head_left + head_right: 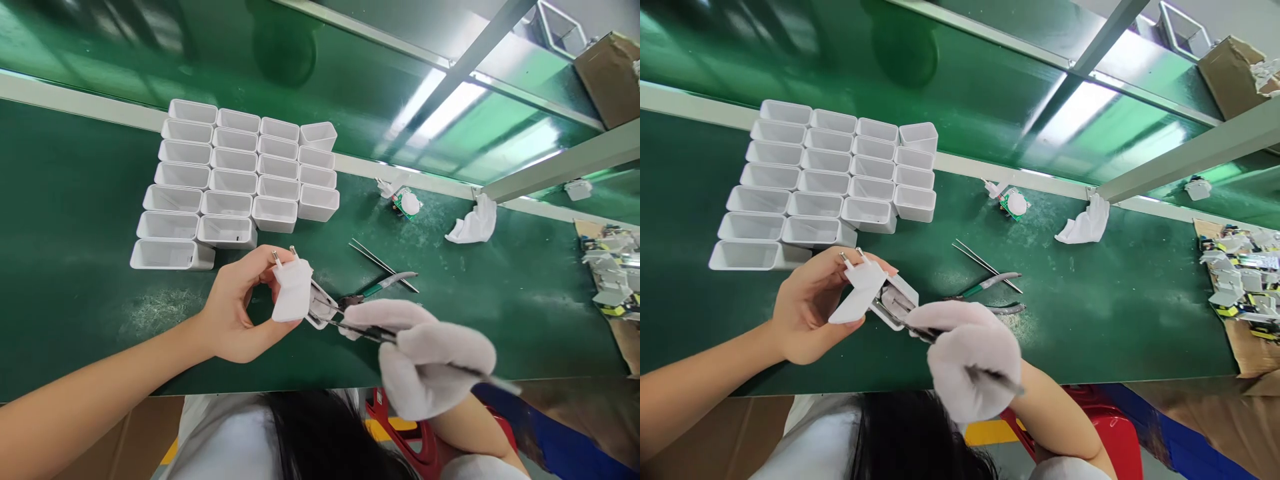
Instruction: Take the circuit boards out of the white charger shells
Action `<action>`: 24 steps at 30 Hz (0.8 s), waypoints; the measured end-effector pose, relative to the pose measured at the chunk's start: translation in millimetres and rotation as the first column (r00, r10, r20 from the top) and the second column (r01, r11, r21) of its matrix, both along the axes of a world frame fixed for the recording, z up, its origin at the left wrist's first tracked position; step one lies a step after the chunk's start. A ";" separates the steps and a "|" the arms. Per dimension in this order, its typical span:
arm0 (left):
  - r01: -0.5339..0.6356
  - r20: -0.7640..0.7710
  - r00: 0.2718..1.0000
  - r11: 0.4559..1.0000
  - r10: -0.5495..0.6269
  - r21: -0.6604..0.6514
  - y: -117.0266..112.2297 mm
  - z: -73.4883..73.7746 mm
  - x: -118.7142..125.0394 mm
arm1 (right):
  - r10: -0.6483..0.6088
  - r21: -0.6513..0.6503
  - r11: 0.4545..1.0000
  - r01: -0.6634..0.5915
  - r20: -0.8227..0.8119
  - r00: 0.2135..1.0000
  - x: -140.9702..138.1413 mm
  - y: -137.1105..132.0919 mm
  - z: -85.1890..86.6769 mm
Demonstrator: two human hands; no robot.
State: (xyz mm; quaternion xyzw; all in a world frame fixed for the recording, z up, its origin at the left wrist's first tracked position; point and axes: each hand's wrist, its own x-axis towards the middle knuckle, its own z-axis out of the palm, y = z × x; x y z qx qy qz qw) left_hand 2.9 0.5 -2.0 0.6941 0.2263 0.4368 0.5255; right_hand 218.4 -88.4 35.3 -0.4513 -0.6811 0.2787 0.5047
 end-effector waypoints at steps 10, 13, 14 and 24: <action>-0.010 0.026 1.000 0.994 0.013 -0.112 2.4 13.5 -2.3 | -0.036 0.043 0.999 0.010 0.652 0.757 20.6 48.2 -21.8; -0.015 0.042 0.999 0.992 0.021 -0.127 0.9 14.7 -2.0 | -0.026 0.077 0.997 -0.032 0.656 0.754 16.5 44.2 -22.3; -0.020 0.043 0.999 0.992 0.026 -0.126 0.0 14.5 -2.1 | -0.051 0.121 0.992 -0.024 0.584 0.810 12.7 41.5 -20.4; -0.039 0.015 0.999 0.985 0.042 -0.166 -4.9 13.3 -1.5 | -0.037 0.260 0.952 -0.164 0.627 0.778 -18.6 28.6 -22.8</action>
